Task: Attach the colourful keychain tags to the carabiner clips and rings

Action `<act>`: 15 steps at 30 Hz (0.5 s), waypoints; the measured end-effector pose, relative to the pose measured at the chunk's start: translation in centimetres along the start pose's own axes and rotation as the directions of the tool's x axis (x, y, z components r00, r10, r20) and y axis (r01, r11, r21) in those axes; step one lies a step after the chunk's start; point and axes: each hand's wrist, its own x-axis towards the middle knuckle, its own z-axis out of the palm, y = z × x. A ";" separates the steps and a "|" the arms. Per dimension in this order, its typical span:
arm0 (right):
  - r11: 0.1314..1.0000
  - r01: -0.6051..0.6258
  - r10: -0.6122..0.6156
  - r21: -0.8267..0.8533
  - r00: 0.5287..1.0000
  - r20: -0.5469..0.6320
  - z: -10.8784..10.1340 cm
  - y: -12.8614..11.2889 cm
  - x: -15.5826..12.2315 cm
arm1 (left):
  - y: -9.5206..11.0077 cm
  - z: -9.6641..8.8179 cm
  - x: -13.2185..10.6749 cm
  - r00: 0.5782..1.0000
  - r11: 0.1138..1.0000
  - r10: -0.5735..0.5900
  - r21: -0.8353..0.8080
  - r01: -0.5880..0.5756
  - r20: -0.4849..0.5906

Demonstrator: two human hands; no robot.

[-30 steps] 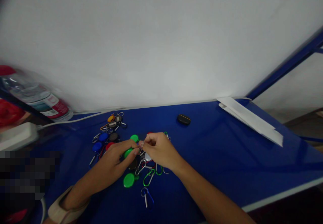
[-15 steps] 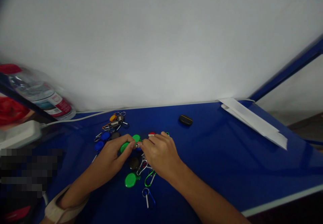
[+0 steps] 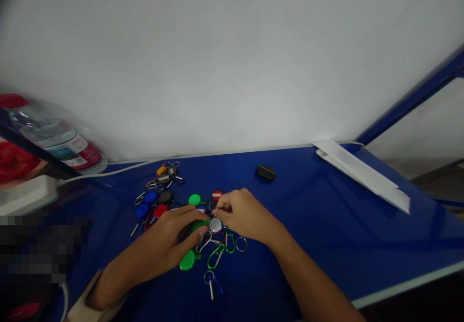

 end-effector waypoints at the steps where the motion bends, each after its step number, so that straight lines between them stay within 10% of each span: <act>1: 1.000 -0.015 0.015 -0.006 1.000 0.026 -0.2 0.1 -0.1 | 0.0 -0.1 -0.1 1.000 1.000 0.013 0.014 -0.013 -0.007; 7: 0.999 0.018 -0.019 -0.033 0.999 -0.029 -1.0 0.1 -0.1 | -2.2 -0.7 0.9 0.967 0.980 0.030 0.199 0.022 -0.255; 15: 0.993 0.038 -0.054 -0.116 0.989 -0.137 0.1 0.0 0.5 | -5.5 -1.0 4.2 0.830 0.622 -0.119 0.611 0.489 -0.544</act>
